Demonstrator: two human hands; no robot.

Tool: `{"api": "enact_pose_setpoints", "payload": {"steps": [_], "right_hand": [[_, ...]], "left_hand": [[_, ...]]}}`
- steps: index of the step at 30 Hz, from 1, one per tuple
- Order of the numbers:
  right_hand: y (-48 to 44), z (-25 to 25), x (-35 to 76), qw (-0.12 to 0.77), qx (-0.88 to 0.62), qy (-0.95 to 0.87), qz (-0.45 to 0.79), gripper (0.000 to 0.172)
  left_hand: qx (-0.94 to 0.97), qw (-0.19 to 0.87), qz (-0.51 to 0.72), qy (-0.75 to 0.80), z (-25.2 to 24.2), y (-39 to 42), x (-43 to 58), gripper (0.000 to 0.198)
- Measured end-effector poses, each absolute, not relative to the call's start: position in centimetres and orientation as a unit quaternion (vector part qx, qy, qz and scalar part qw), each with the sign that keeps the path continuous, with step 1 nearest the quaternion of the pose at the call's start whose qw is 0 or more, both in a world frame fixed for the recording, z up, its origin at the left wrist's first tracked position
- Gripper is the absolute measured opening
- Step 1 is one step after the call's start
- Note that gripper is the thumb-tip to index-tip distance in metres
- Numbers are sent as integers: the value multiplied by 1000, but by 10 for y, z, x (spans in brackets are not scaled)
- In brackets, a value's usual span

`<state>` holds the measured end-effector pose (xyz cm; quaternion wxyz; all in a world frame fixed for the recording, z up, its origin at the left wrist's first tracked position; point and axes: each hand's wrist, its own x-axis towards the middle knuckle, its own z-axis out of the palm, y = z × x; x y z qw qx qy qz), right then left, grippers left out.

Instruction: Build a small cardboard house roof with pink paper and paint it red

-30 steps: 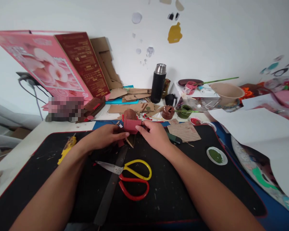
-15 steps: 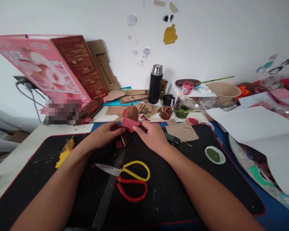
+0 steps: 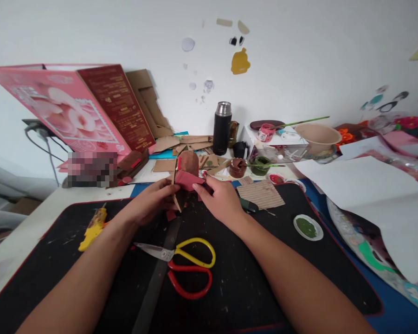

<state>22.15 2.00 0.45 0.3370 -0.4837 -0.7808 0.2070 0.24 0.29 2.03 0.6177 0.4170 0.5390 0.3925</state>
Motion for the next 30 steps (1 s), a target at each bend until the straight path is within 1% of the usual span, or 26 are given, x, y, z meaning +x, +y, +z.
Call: {"api": "enact_pose_setpoints", "payload": {"steps": [7,13,17,22,26,30], "right_hand": [[21,6,223,332,-501,-780,175,30],[21,7,225,386,-494,-752,203,35],[22,7,227,405,-492,-743,207,34],[22,10,229,386,-486,-763,179,29],[22,11,229,360,-483,-782,160,25],[21,10,229,386,-463,-784,147,23]], "left_hand": [[384,628,419,531,19,4,8,44],[374,642,425,518,12,5,5,46],[358,650,436,509,11,4,8,43],[333,670,439,497,13,4,8,33],[327,677,443,488,11,7,4,32],[335,677,441,484,9,7,3,34]]}}
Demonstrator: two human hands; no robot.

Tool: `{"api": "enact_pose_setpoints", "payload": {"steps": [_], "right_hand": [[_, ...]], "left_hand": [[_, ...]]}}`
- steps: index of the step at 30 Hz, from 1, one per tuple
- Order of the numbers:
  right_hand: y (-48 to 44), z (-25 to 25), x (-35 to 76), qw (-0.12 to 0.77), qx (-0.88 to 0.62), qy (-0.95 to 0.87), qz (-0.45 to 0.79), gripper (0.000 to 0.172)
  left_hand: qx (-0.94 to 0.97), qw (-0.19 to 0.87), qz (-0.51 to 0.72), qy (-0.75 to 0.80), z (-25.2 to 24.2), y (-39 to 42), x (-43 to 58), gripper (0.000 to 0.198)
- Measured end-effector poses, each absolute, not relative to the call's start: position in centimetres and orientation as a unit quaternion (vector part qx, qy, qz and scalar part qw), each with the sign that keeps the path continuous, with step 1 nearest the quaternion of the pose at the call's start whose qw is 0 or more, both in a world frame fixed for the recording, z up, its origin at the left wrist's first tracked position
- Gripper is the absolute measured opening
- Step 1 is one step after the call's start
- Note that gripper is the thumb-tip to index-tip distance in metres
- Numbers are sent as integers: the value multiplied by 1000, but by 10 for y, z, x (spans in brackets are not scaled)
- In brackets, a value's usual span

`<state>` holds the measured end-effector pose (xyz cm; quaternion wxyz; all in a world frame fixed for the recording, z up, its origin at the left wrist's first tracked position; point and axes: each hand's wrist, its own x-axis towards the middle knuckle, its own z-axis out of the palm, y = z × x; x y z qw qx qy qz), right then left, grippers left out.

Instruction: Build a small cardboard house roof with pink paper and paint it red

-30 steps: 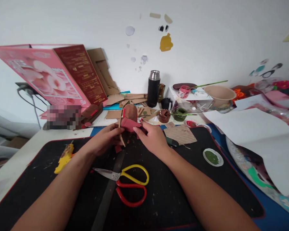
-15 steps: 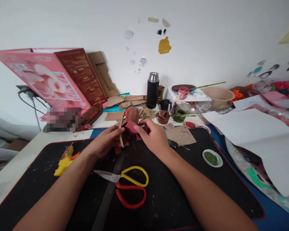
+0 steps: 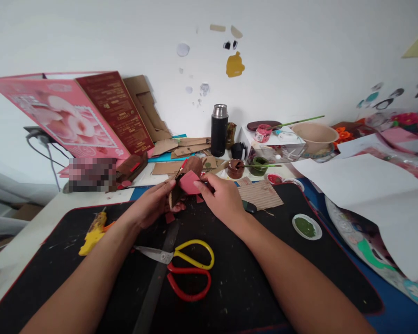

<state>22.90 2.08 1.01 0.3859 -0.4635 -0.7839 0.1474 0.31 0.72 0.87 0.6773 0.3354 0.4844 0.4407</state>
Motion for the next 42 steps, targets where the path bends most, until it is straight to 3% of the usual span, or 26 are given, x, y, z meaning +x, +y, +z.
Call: {"api": "enact_pose_setpoints", "payload": {"steps": [8,14,26,42], "right_hand": [[20,8,230,431,-445,-774,128,26],[20,7,229,409,-452,-785,109,26],[21,11,229,341,-465,-810,108,26],[22,10,227,340,-450,-821,82,30]], "left_hand": [[350,699,408,472,7,5,7,37],[345,715,394,463,11,5,9,34],[409,647,431,478,12,0,12,46],[449,603,415,512,16,-3,18,51]]}}
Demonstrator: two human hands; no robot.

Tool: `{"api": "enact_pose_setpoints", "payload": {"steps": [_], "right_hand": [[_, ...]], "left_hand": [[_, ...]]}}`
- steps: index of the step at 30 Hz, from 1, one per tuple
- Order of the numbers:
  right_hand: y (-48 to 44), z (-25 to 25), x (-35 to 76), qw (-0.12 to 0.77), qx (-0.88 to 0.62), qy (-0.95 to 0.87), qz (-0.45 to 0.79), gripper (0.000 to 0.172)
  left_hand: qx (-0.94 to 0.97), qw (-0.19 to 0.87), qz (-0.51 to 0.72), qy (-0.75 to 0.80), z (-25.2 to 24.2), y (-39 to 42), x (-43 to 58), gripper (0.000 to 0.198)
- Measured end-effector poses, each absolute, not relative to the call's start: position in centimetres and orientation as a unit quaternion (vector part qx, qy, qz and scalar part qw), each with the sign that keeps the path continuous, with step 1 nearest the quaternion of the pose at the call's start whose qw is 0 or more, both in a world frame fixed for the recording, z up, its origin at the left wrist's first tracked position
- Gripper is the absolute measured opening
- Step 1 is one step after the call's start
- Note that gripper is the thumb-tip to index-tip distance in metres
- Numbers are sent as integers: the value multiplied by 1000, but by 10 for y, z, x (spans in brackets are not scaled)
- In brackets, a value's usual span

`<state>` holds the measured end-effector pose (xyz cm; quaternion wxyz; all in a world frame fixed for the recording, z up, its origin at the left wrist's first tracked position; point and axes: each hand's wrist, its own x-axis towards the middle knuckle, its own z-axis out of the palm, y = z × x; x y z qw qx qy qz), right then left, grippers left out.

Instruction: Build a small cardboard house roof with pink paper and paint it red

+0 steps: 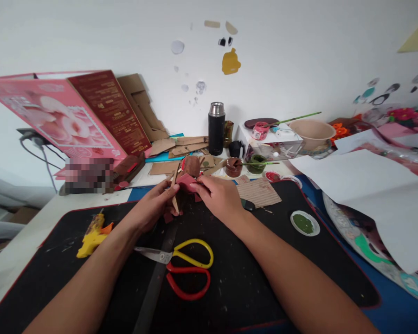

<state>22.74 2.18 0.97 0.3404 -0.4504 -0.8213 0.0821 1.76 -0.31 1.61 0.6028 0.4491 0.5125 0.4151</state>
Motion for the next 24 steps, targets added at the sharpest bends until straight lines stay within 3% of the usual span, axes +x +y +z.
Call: {"api": "enact_pose_setpoints", "payload": {"steps": [13,24], "right_hand": [[22,10,225,361,-465,-796,144,21],[22,8,227,419,-463,-756,198,22]], "left_hand": [[449,593,414,525,16,-3,22,45],[344,655,438,511,10,4,18,39]]}}
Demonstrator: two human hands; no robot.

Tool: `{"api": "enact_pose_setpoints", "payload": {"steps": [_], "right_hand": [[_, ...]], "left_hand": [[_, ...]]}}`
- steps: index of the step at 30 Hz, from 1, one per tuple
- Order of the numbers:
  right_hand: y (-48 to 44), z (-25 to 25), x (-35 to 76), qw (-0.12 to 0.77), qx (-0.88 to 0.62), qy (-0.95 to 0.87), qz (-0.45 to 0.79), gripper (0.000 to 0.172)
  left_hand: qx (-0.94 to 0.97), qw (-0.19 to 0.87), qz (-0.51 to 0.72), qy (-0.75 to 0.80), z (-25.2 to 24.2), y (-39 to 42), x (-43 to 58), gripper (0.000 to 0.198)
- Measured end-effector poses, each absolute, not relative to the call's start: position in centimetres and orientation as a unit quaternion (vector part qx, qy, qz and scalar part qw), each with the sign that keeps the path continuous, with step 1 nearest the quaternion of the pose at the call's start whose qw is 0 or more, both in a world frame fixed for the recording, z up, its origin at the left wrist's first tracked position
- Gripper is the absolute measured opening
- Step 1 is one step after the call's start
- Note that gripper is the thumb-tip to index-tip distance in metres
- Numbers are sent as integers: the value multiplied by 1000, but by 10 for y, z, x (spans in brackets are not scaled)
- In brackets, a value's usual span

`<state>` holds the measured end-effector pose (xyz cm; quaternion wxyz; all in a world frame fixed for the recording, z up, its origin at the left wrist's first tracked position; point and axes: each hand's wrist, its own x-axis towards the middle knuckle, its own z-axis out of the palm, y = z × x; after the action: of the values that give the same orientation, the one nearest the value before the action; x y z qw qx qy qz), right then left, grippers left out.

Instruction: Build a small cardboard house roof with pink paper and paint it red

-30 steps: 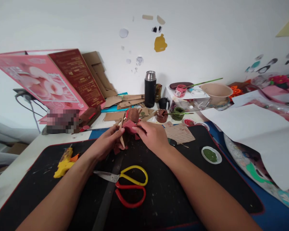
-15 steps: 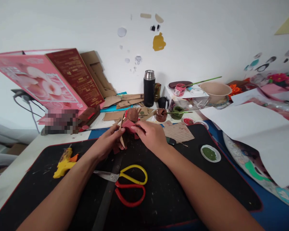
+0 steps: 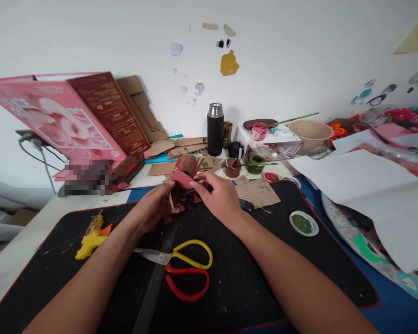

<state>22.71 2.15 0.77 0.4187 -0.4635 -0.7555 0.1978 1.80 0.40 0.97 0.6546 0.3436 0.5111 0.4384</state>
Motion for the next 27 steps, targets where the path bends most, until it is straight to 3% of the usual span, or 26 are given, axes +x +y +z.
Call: {"api": "enact_pose_setpoints", "payload": {"steps": [4,27], "right_hand": [[24,7,228,431,-482,-738,195,22],[30,0,230,448,-449,-736,235,11]], "left_hand": [[351,657,436,506,7,4,16,35],[400,634,411,519,3,2,16,52]]}}
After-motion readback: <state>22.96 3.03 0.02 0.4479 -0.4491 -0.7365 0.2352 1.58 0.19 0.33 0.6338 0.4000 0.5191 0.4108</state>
